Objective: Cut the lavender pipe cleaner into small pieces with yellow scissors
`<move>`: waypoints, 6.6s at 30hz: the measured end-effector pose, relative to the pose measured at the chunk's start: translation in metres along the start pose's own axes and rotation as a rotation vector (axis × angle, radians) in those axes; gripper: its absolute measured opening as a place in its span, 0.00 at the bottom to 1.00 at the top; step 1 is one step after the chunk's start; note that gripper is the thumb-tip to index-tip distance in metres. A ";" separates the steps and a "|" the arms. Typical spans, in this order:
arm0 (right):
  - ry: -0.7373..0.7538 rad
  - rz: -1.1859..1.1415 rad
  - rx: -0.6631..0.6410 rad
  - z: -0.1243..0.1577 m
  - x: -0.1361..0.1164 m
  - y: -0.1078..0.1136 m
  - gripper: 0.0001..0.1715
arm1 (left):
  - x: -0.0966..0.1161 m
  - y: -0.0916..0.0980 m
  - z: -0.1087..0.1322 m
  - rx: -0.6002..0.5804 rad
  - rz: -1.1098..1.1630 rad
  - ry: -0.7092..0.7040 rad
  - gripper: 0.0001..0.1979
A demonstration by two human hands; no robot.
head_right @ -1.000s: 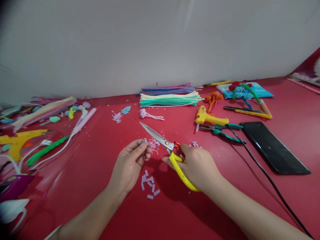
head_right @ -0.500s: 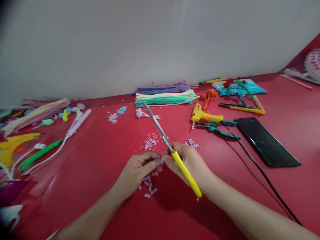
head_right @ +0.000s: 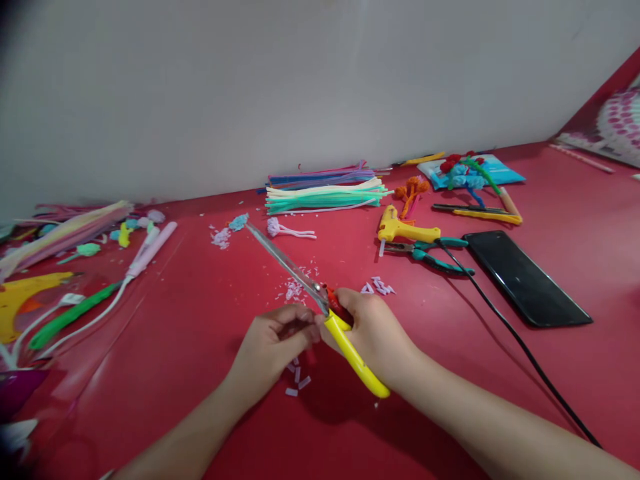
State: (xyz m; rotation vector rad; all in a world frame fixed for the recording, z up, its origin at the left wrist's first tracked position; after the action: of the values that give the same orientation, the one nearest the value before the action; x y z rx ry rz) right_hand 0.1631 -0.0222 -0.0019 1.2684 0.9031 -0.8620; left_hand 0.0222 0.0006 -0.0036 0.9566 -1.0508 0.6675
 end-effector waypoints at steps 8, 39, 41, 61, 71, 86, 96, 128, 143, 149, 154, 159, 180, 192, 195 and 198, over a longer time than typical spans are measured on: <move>0.028 0.525 0.087 -0.002 -0.004 0.010 0.20 | -0.009 0.022 -0.010 0.322 0.504 0.072 0.06; 0.133 0.856 0.066 0.001 0.007 -0.001 0.21 | -0.008 0.029 -0.007 0.405 0.527 -0.024 0.01; 0.130 0.854 0.062 0.000 0.006 0.000 0.21 | -0.008 0.029 -0.008 0.402 0.527 -0.028 0.01; -0.029 0.008 -0.067 -0.002 0.002 -0.001 0.08 | -0.004 -0.002 -0.001 -0.119 -0.012 0.011 0.02; -0.053 0.645 0.061 -0.012 0.004 0.032 0.12 | 0.004 0.039 -0.012 0.229 -0.522 -0.200 0.11; -0.067 0.751 0.130 -0.013 0.006 0.030 0.15 | 0.011 0.017 0.010 -0.414 -0.879 -0.372 0.05; -0.047 0.599 0.111 -0.013 0.004 0.026 0.14 | 0.005 0.025 -0.006 -0.087 -0.418 -0.161 0.04; 0.051 0.440 0.092 -0.002 -0.006 0.013 0.18 | -0.004 0.019 -0.007 0.143 0.175 0.028 0.04; 0.090 0.784 0.067 -0.002 0.003 0.004 0.25 | -0.013 0.034 -0.013 0.382 0.548 -0.054 0.02; 0.120 0.820 0.067 -0.001 0.007 0.004 0.22 | -0.013 0.034 -0.013 0.403 0.567 -0.038 0.02; 0.122 0.841 0.070 -0.003 0.006 0.004 0.20 | -0.014 0.034 -0.013 0.381 0.573 -0.029 0.02; 0.134 0.864 0.076 -0.003 0.005 0.003 0.18 | -0.014 0.034 -0.013 0.372 0.575 -0.029 0.02; 0.125 0.887 0.091 -0.001 0.003 0.006 0.20 | -0.012 0.034 -0.012 0.365 0.560 -0.029 0.03; 0.038 0.559 0.149 -0.006 0.001 0.015 0.17 | -0.007 0.020 -0.011 0.075 0.484 0.057 0.05; 0.026 0.346 0.084 -0.005 0.000 0.009 0.13 | -0.006 0.015 -0.010 -0.016 0.394 0.067 0.06; -0.008 0.090 0.003 -0.003 -0.001 0.004 0.11 | -0.004 0.011 -0.008 -0.091 0.303 0.079 0.07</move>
State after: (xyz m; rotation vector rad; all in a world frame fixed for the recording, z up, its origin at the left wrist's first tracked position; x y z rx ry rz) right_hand 0.1658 -0.0184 0.0002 1.2972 0.8324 -0.7968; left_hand 0.0148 0.0126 -0.0056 0.6926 -1.1568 0.8919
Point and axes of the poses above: each hand's wrist, its own z-axis away from the middle knuckle, its own y-axis out of the back of the hand, x = y × z, the point moved 3 cm from there along -z, towards the middle knuckle, and after that the axes turned 12 degrees about -z, right-handed, at the moved point
